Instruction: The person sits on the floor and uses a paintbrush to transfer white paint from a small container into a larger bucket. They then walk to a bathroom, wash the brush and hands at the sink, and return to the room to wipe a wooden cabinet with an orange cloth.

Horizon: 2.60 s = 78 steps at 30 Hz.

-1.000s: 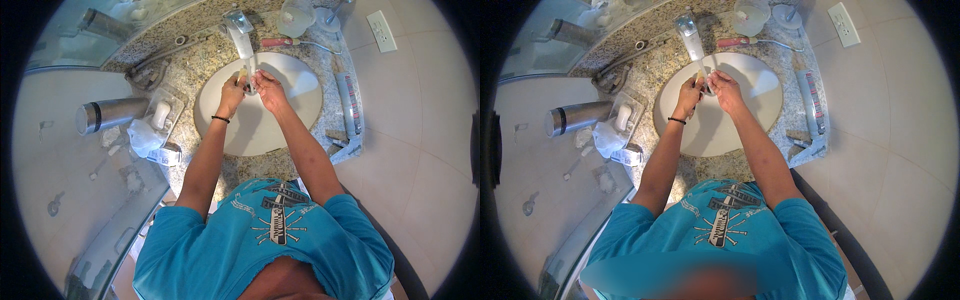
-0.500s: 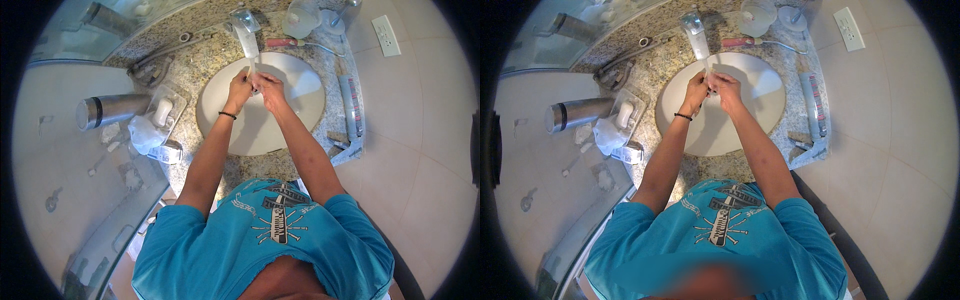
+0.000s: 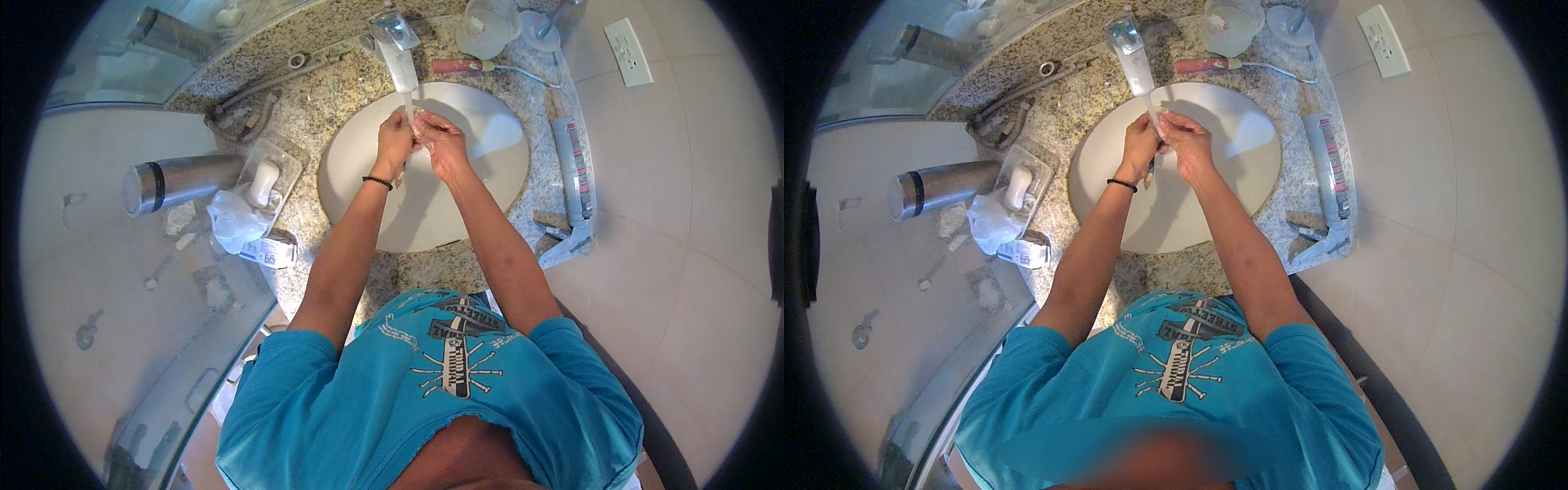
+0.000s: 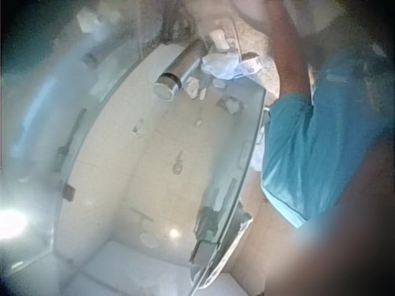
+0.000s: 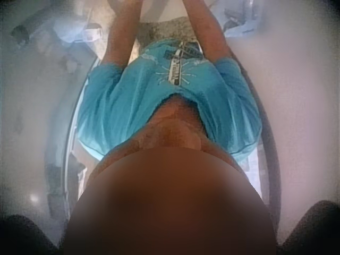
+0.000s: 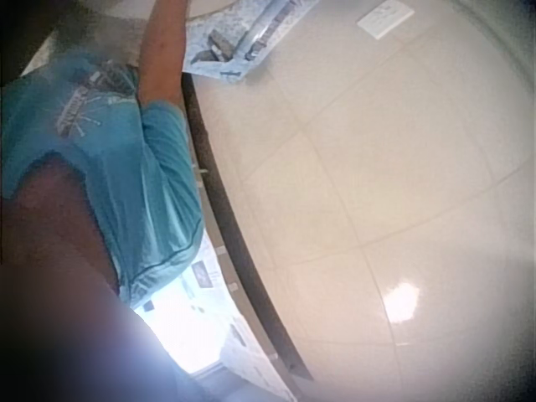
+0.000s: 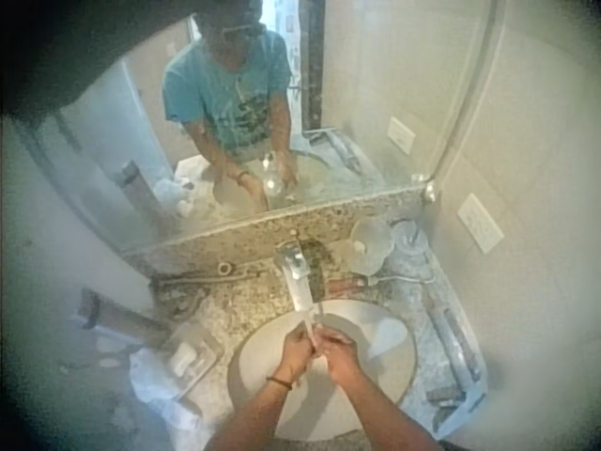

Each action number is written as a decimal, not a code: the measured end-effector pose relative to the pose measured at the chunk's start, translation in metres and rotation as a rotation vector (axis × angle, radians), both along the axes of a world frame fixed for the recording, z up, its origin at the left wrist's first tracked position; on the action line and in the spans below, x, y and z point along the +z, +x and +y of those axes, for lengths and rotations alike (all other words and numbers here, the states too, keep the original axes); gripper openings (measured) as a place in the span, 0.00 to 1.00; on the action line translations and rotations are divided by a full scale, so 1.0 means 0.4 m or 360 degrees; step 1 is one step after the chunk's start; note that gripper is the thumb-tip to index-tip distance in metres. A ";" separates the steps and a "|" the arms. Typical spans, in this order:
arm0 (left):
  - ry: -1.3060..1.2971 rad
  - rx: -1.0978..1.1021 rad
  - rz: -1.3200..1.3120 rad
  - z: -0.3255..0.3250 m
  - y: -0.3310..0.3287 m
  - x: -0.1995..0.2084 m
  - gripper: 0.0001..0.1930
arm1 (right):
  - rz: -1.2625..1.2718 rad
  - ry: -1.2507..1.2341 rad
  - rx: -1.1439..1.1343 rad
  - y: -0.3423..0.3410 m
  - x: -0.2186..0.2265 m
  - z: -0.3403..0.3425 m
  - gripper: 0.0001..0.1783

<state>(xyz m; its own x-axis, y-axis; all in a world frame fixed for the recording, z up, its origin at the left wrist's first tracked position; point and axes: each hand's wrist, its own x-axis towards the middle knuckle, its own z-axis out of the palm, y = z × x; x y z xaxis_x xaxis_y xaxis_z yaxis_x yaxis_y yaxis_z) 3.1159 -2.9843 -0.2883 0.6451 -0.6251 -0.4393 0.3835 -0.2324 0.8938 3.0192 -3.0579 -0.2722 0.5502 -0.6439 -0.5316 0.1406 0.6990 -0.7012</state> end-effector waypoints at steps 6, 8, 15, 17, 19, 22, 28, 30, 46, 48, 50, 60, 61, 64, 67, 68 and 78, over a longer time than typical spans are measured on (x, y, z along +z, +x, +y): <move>-0.0121 -0.0082 0.0166 0.020 -0.007 0.040 0.14 | 0.0264 -0.0477 -0.0002 0.025 -0.031 0.025 0.21; -0.0140 -0.0060 0.0256 0.018 -0.011 0.054 0.14 | 0.0266 -0.0223 0.0314 0.046 -0.040 0.042 0.26; 0.0059 -0.0159 0.0175 0.046 -0.024 0.102 0.19 | 0.0368 -0.0418 0.0407 0.086 -0.049 0.009 0.21; 0.0185 -0.0256 -0.0332 0.048 -0.027 0.112 0.22 | 0.0386 0.0017 0.0132 0.102 -0.053 -0.008 0.22; 0.0300 -0.0438 -0.1039 0.038 -0.021 0.118 0.25 | 0.0308 0.0269 0.0018 0.118 -0.055 -0.006 0.24; 0.0341 -0.0017 -0.0960 -0.003 0.013 0.120 0.31 | 0.0264 0.0188 0.0047 0.141 -0.045 0.022 0.29; 0.0024 0.0012 0.0340 -0.037 0.021 0.123 0.35 | 0.0645 -0.0388 0.0578 0.092 0.013 0.009 0.22; 0.0217 -0.0081 -0.0045 -0.035 -0.011 0.130 0.37 | 0.0446 -0.0153 0.0368 0.092 0.016 -0.005 0.16; 0.0294 0.0020 0.0091 0.183 0.023 0.109 0.15 | -0.0006 0.0380 0.0249 0.062 0.001 0.026 0.16; 0.0253 -0.0023 0.0412 0.187 0.029 0.111 0.16 | -0.0215 0.0653 0.0321 0.058 0.011 0.021 0.18; 0.0193 0.0053 0.0606 0.174 0.032 0.102 0.18 | -0.0447 0.0765 0.0386 0.058 0.019 0.013 0.20; -0.0031 -0.0258 0.0550 0.007 0.068 -0.016 0.04 | -0.0220 0.0336 0.0325 0.029 0.089 -0.007 0.04; 0.0048 -0.0280 0.0757 -0.007 0.084 -0.020 0.04 | -0.0165 0.0288 0.0321 0.022 0.093 -0.005 0.05; -0.0018 -0.0245 0.0759 -0.052 0.090 -0.038 0.07 | -0.0082 0.0257 0.0271 0.014 0.084 -0.007 0.10; -0.0158 -0.0084 0.0605 -0.090 0.071 -0.077 0.08 | -0.0092 0.0319 0.0100 0.022 0.055 -0.013 0.12; -0.0158 -0.0091 0.0568 -0.099 0.072 -0.093 0.08 | -0.0024 0.0352 -0.0024 0.026 0.046 -0.012 0.12; -0.0334 -0.0124 0.1172 -0.098 0.093 -0.128 0.15 | 0.0610 -0.1779 0.0210 0.045 0.103 0.142 0.23</move>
